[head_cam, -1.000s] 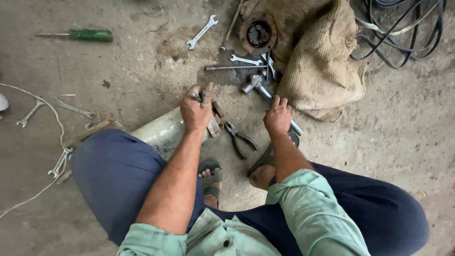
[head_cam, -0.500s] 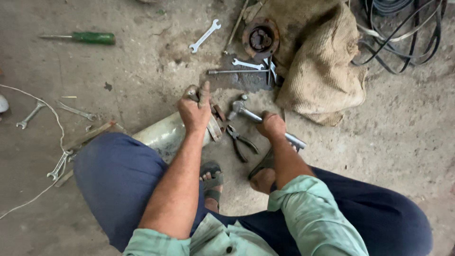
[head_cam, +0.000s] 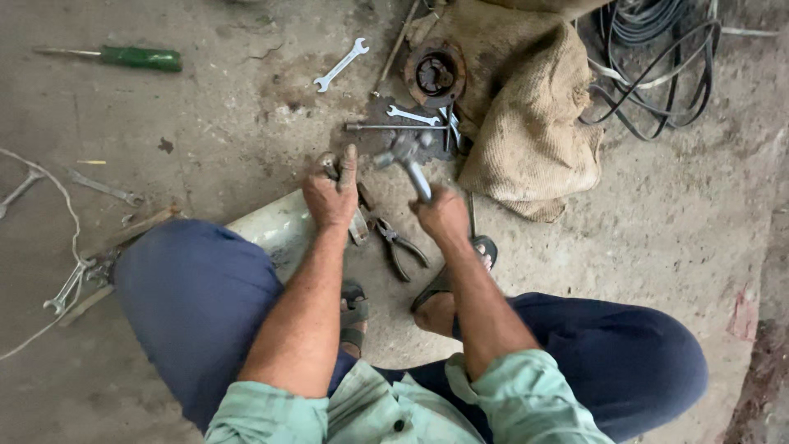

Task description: The person sits on the floor and uses a hammer and chisel to remove a metal ring from a cylindrical motor. They repeatedly strike the chisel to loosen the ring, then use pliers to pull it off.

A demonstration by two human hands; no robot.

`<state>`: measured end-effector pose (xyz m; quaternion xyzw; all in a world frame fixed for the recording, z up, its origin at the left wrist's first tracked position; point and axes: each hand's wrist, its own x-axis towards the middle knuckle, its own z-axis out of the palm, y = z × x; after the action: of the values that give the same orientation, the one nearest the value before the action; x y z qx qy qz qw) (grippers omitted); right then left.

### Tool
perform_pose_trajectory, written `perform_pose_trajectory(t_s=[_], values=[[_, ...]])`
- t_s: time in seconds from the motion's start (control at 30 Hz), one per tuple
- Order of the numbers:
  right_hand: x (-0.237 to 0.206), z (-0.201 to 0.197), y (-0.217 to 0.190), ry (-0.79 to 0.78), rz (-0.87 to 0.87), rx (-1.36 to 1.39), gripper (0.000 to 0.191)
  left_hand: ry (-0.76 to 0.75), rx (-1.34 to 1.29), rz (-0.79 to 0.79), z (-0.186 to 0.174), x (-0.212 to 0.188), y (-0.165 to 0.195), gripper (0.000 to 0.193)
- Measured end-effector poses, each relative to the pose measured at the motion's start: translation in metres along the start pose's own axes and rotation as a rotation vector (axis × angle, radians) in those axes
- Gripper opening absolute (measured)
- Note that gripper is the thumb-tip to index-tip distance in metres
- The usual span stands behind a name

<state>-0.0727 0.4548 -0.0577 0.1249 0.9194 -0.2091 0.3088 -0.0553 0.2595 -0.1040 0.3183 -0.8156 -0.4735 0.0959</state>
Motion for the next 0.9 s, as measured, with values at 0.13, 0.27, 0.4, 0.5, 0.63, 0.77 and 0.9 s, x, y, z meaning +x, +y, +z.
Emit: perform_pose_trajectory(t_s=[0.13,0.27,0.4,0.5,0.63,0.77,0.9], values=[[-0.033,-0.053,-0.051,0.101,-0.156,0.324,0.029,0.193,0.117,0.182,0.002,-0.002,-0.002,0.059],[-0.065,-0.106,-0.089,-0.012,-0.114,0.616,0.019,0.096,0.056,0.126,-0.004,-0.003,0.002,0.052],[-0.081,-0.114,-0.093,-0.038,-0.105,0.764,0.02,-0.078,-0.146,-0.037,-0.009,0.001,0.004,0.049],[-0.08,-0.086,-0.081,-0.05,-0.112,0.622,0.02,-0.043,-0.124,0.053,-0.008,0.004,0.0,0.047],[-0.07,-0.057,-0.061,0.127,-0.697,-0.009,0.033,0.081,-0.148,0.22,-0.005,0.004,-0.006,0.034],[-0.058,-0.074,-0.052,-0.005,-0.326,0.246,0.028,-0.071,-0.102,0.015,-0.005,0.003,-0.005,0.043],[-0.048,-0.097,-0.063,0.068,-0.086,0.837,0.027,-0.066,-0.071,0.021,-0.007,0.003,0.0,0.055]])
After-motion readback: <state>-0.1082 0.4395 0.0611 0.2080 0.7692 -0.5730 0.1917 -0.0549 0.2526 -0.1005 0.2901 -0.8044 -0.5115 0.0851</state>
